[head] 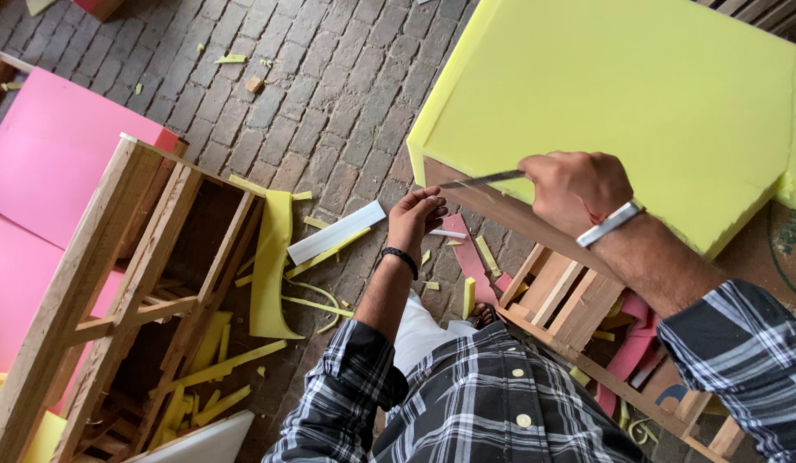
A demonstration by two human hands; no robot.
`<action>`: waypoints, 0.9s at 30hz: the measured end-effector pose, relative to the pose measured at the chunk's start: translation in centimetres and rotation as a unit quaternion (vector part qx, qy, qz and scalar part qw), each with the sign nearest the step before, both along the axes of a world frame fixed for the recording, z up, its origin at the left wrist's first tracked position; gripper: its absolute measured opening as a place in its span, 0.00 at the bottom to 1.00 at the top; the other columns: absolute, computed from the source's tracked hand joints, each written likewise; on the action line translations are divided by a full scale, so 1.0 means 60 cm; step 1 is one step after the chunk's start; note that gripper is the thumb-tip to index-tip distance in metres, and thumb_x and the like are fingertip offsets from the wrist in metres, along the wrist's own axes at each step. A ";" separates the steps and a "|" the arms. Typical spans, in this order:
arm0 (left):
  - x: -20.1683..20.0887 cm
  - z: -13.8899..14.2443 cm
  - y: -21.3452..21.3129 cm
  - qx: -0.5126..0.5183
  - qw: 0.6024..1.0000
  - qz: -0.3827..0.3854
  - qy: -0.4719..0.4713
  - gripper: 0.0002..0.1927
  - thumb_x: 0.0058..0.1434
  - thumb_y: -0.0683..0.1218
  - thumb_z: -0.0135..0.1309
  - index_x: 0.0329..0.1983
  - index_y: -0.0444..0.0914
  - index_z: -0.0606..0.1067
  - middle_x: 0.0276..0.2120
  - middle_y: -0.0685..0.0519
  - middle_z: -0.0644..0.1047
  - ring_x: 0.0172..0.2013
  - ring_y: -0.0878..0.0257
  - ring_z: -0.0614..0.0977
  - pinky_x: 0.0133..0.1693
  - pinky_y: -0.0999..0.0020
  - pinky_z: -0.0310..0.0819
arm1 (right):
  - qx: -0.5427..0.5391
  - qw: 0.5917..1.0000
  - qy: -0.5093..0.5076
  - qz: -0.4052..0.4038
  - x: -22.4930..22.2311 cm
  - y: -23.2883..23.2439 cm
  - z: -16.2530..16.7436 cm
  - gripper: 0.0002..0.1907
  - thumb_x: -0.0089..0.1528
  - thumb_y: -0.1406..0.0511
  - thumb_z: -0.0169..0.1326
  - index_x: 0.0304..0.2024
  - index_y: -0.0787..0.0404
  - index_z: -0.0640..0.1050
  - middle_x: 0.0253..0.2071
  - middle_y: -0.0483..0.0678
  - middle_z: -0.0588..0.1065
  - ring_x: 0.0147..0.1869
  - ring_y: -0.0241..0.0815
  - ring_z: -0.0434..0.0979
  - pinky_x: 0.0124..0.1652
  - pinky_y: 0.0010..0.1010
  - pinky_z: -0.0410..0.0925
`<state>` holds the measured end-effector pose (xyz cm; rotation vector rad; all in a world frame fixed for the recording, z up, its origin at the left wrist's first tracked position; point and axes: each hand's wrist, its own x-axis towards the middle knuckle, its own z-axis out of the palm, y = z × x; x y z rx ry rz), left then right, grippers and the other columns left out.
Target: The person carries a spray-gun cup and opens a metal drum, then handles foam pieces on wooden chair frames. They place a yellow foam sheet on a wooden frame, align a straightedge on it, and cut the foam along the line with a long knife, steadying the foam with the other hand.
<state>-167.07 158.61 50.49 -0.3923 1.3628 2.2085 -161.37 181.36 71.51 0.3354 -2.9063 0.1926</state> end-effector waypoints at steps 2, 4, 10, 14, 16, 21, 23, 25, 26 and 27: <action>0.004 0.002 0.004 0.002 1.000 0.000 0.005 0.13 0.65 0.41 0.55 0.52 0.35 0.77 0.38 0.51 0.82 0.37 0.63 0.84 0.42 0.68 0.80 | -0.030 0.999 0.021 0.007 0.010 0.006 0.001 0.08 0.63 0.70 0.54 0.38 0.59 0.84 0.31 0.55 0.81 0.35 0.51 0.84 0.36 0.40 0.76; 0.007 0.004 0.009 -0.009 1.000 -0.007 0.004 0.13 0.65 0.41 0.55 0.52 0.35 0.77 0.39 0.52 0.82 0.37 0.64 0.84 0.42 0.68 0.80 | 0.047 0.995 -0.081 -0.045 0.020 0.016 0.001 0.06 0.59 0.68 0.56 0.36 0.57 0.85 0.31 0.54 0.81 0.35 0.52 0.84 0.37 0.43 0.76; 0.017 0.007 0.032 -0.018 1.000 -0.023 0.008 0.13 0.64 0.41 0.55 0.52 0.35 0.77 0.39 0.52 0.82 0.37 0.64 0.84 0.41 0.69 0.79 | 0.055 0.991 -0.107 -0.063 0.060 0.041 -0.009 0.09 0.60 0.69 0.54 0.39 0.56 0.84 0.32 0.53 0.82 0.36 0.50 0.84 0.39 0.43 0.77; 0.032 0.011 0.052 -0.028 0.998 -0.050 0.021 0.14 0.64 0.41 0.55 0.53 0.35 0.78 0.40 0.52 0.82 0.38 0.64 0.84 0.42 0.70 0.79 | 0.013 0.992 -0.091 -0.090 0.094 0.059 -0.011 0.09 0.62 0.70 0.53 0.40 0.57 0.84 0.32 0.53 0.82 0.34 0.50 0.84 0.37 0.44 0.77; 0.038 0.015 0.058 -0.015 0.998 -0.055 0.027 0.14 0.64 0.41 0.55 0.53 0.34 0.77 0.40 0.51 0.83 0.38 0.63 0.85 0.41 0.70 0.79 | -0.051 0.996 -0.006 -0.077 0.127 0.074 -0.010 0.11 0.62 0.71 0.52 0.41 0.58 0.84 0.35 0.53 0.82 0.37 0.51 0.84 0.38 0.42 0.77; 0.061 0.026 0.085 -0.024 0.996 -0.081 0.025 0.15 0.64 0.42 0.55 0.53 0.35 0.78 0.40 0.51 0.82 0.38 0.64 0.84 0.40 0.70 0.78 | 0.014 0.991 -0.028 -0.129 0.213 0.131 -0.019 0.11 0.58 0.71 0.55 0.39 0.54 0.85 0.33 0.51 0.82 0.36 0.49 0.84 0.38 0.40 0.77; 0.071 0.029 0.098 -0.032 0.995 -0.093 0.031 0.15 0.64 0.42 0.55 0.53 0.35 0.78 0.40 0.52 0.83 0.39 0.64 0.85 0.41 0.70 0.79 | -0.047 0.990 0.032 -0.130 0.248 0.153 -0.027 0.10 0.62 0.71 0.55 0.42 0.55 0.85 0.35 0.50 0.82 0.36 0.50 0.83 0.37 0.39 0.76; 0.080 0.030 0.117 -0.040 0.993 -0.108 0.025 0.14 0.64 0.42 0.56 0.52 0.35 0.78 0.39 0.52 0.82 0.38 0.64 0.84 0.41 0.70 0.78 | 0.030 0.985 -0.040 -0.164 0.278 0.176 -0.034 0.12 0.59 0.70 0.56 0.42 0.53 0.85 0.35 0.49 0.82 0.36 0.48 0.84 0.38 0.39 0.77; 0.085 0.030 0.125 -0.044 0.992 -0.117 0.022 0.14 0.63 0.42 0.56 0.52 0.35 0.78 0.39 0.52 0.82 0.38 0.64 0.84 0.41 0.70 0.78 | 0.068 0.978 -0.076 -0.183 0.295 0.186 -0.037 0.13 0.58 0.70 0.56 0.43 0.52 0.85 0.34 0.48 0.82 0.36 0.47 0.84 0.39 0.39 0.77; 0.092 0.031 0.131 -0.045 0.991 -0.123 0.023 0.14 0.63 0.42 0.56 0.52 0.35 0.78 0.39 0.52 0.82 0.38 0.64 0.84 0.41 0.70 0.78 | 0.031 0.981 -0.047 -0.188 0.314 0.193 -0.039 0.13 0.60 0.70 0.56 0.45 0.52 0.85 0.37 0.48 0.82 0.37 0.47 0.84 0.39 0.39 0.77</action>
